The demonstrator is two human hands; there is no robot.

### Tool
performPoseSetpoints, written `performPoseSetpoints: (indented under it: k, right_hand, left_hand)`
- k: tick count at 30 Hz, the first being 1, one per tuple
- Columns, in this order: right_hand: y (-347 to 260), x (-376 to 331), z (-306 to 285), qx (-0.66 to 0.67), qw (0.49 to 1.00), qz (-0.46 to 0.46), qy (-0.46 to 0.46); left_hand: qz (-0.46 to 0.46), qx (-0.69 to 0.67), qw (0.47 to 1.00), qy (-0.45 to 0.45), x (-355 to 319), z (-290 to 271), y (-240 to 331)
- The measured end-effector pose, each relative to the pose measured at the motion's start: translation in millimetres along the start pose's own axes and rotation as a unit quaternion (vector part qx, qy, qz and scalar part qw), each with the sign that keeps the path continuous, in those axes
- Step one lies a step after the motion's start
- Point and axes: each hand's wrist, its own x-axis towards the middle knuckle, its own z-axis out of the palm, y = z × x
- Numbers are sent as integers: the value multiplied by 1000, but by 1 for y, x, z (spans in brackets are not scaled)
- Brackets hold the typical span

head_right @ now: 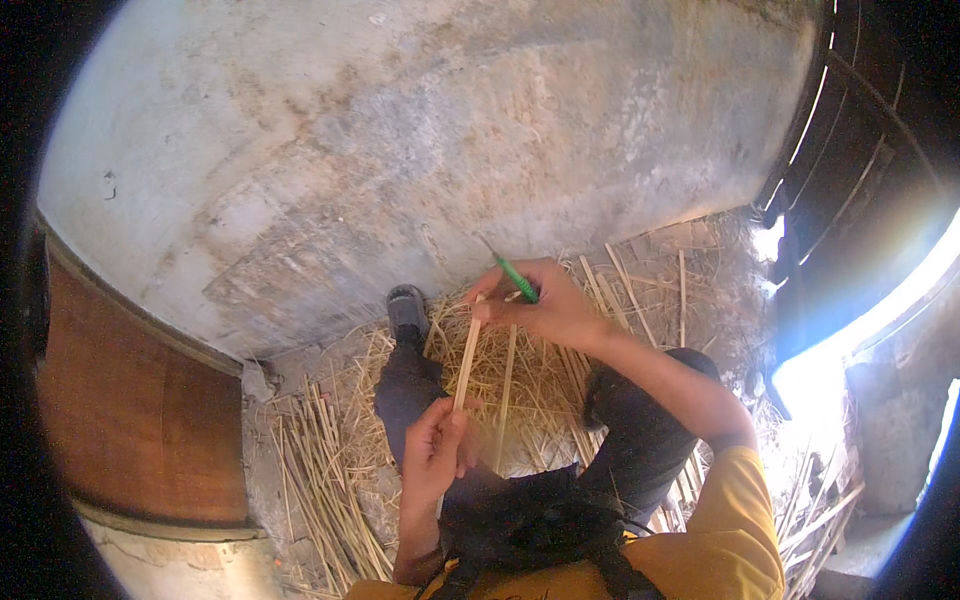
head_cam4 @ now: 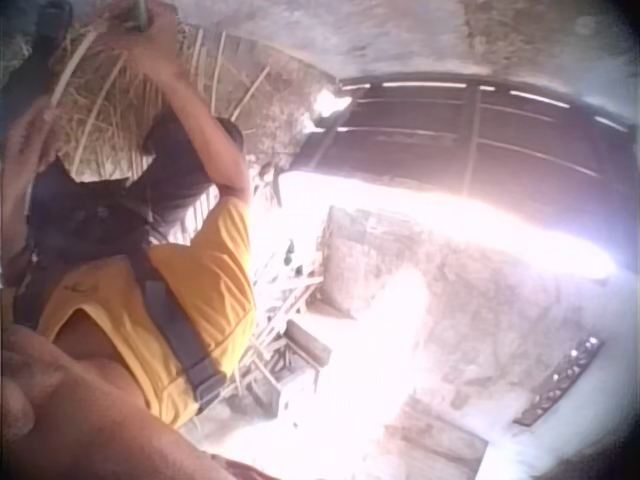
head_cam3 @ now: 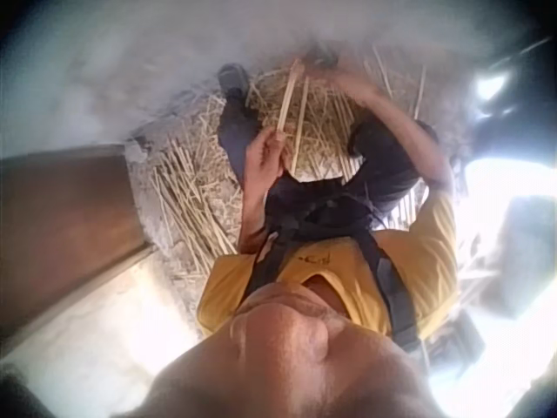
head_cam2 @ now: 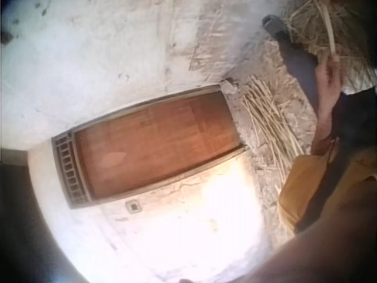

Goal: The person shaves a thin bamboo strip using a utility knife while sitting on a straw-covered floor.

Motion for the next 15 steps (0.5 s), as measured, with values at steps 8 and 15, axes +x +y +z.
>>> performPoseSetpoints:
  k: [8, 15]
  right_hand:
    - [6, -14, -1, -266, 956, -108, 55]
    - [21, -28, 27, -427, 874, -229, -9]
  left_hand:
    - [22, 4, 997, 75, 8, -4, -5]
    - [40, 50, 992, 111, 12, 2, 1]
